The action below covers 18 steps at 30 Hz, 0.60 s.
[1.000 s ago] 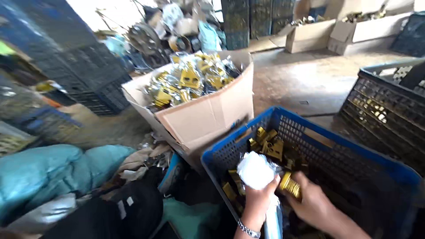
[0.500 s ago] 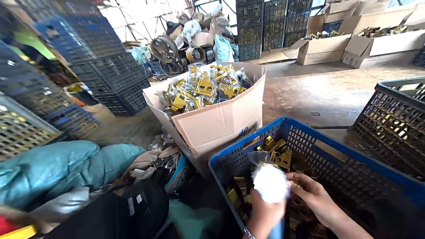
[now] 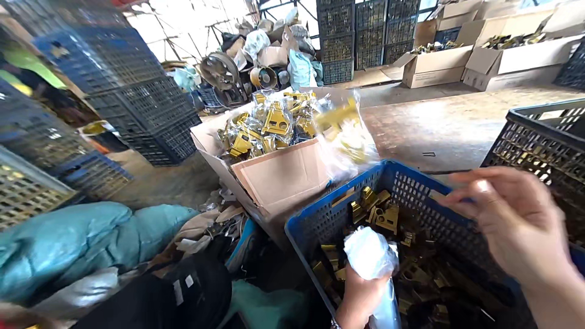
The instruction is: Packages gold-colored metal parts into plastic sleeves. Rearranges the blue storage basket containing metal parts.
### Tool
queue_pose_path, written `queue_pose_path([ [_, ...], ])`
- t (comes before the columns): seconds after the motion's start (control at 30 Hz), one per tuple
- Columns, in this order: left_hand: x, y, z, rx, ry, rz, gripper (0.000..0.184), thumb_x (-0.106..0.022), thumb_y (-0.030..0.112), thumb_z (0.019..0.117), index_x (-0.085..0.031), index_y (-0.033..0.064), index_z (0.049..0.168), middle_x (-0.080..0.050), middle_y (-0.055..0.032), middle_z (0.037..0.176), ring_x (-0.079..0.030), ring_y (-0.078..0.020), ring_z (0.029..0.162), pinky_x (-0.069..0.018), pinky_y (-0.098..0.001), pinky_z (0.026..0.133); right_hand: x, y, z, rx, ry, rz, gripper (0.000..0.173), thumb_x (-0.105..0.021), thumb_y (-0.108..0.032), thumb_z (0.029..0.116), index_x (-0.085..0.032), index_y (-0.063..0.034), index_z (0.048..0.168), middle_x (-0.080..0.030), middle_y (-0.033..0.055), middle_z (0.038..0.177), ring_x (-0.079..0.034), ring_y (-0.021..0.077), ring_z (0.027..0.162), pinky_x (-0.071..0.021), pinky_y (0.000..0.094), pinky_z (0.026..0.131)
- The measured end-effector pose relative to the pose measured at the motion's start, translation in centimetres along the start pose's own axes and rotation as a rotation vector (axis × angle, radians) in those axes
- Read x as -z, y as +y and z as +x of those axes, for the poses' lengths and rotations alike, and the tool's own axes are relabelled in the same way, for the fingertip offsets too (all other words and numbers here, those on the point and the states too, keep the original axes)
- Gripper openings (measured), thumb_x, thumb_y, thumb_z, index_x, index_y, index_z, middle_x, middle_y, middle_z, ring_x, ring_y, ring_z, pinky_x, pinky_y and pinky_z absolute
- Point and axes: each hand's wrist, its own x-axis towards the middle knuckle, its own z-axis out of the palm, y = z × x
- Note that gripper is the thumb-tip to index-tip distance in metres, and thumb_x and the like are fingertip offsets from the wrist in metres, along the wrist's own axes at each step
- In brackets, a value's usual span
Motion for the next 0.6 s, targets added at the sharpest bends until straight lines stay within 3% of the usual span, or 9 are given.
queue_pose_path([
  [0.07,-0.5,-0.7,-0.3,-0.094,-0.053,0.058,0.064,-0.084,-0.004,0.0724,-0.052,-0.0159,0.126,-0.07,-0.0147,0.109,-0.068,-0.0052,0.1,-0.0558,-0.0218,0.092,-1.9,1.8,-2.7,-0.198,-0.29,-0.166,0.04,-0.064,-0.019,0.0982,-0.06,0.0067,0.129,-0.068,0.0177,0.122,-0.071,0.0211,0.098,-0.0603,0.0382,0.087],
  [0.1,-0.8,-1.1,-0.6,-0.122,-0.077,0.072,0.063,-0.083,-0.004,0.0727,-0.052,-0.0169,0.126,-0.069,-0.0158,0.109,-0.067,-0.0061,0.101,-0.0551,-0.0225,0.093,-2.7,2.5,-4.1,-0.335,-0.424,-0.192,0.036,-0.065,-0.014,0.0981,-0.064,0.0078,0.127,-0.069,0.0201,0.12,-0.07,0.0222,0.1,-0.0578,0.0395,0.091],
  [0.2,-1.1,-2.2,-0.4,-0.235,-0.087,0.098,0.062,-0.085,-0.004,0.0714,-0.053,-0.0184,0.123,-0.069,-0.0164,0.11,-0.066,-0.0061,0.104,-0.0533,-0.022,0.096,-3.4,4.4,-6.5,-0.507,-0.377,-0.044,0.017,-0.064,-0.008,0.0936,-0.071,-0.0003,0.108,-0.072,0.0019,0.097,-0.069,0.0032,0.085,-0.0585,0.0215,0.081],
  [0.3,-1.2,-2.4,-0.2,-0.312,-0.119,0.143,0.059,-0.085,-0.002,0.0704,-0.057,-0.0185,0.119,-0.071,-0.0162,0.107,-0.067,-0.0062,0.102,-0.0531,-0.0218,0.096,-2.7,5.2,-8.0,-0.63,-0.386,0.151,0.012,-0.064,-0.004,0.0919,-0.07,-0.0043,0.103,-0.073,-0.0051,0.084,-0.071,0.0039,0.074,-0.0622,0.0247,0.072],
  [0.43,-1.9,-1.8,-0.2,-0.031,-0.283,0.007,0.068,-0.084,-0.004,0.0727,-0.052,-0.0121,0.131,-0.069,-0.0135,0.115,-0.067,-0.0096,0.105,-0.0552,-0.0262,0.097,-3.0,5.3,-9.0,-0.787,-0.248,0.087,0.012,-0.054,-0.009,0.0974,-0.065,-0.0067,0.094,-0.062,-0.007,0.069,-0.058,0.0012,0.057,-0.0527,0.0199,0.056],
  [0.5,-1.4,-1.7,0.4,-0.034,-0.199,0.059,0.062,-0.081,-0.001,0.0773,-0.053,-0.0098,0.132,-0.069,-0.0116,0.113,-0.068,-0.0085,0.102,-0.0566,-0.0255,0.092,-2.5,4.8,-9.7,-0.833,-0.347,0.193,0.013,-0.051,-0.006,0.098,-0.064,-0.009,0.093,-0.064,-0.0075,0.069,-0.061,0.0027,0.056,-0.0557,0.0215,0.057],
  [0.57,0.3,-1.6,1.6,-0.22,0.079,0.34,0.052,-0.082,0.005,0.0754,-0.06,-0.0158,0.118,-0.071,-0.0156,0.103,-0.069,-0.0088,0.095,-0.0562,-0.0252,0.088,-1.2,4.5,-10.0,-0.83,-0.442,0.332,0.012,-0.056,-0.005,0.0974,-0.065,-0.0114,0.095,-0.07,-0.0078,0.077,-0.067,0.0046,0.062,-0.06,0.0235,0.061],
  [0.6,1.3,-1.5,2.5,-0.295,0.216,0.437,0.053,-0.083,0.004,0.072,-0.06,-0.0194,0.114,-0.071,-0.0207,0.1,-0.07,-0.0143,0.093,-0.0563,-0.0297,0.088,-0.6,4.2,-10.0,-0.829,-0.414,0.349,0.012,-0.06,-0.003,0.0949,-0.066,-0.0127,0.092,-0.07,-0.008,0.075,-0.066,0.0047,0.059,-0.0595,0.0232,0.058],
])
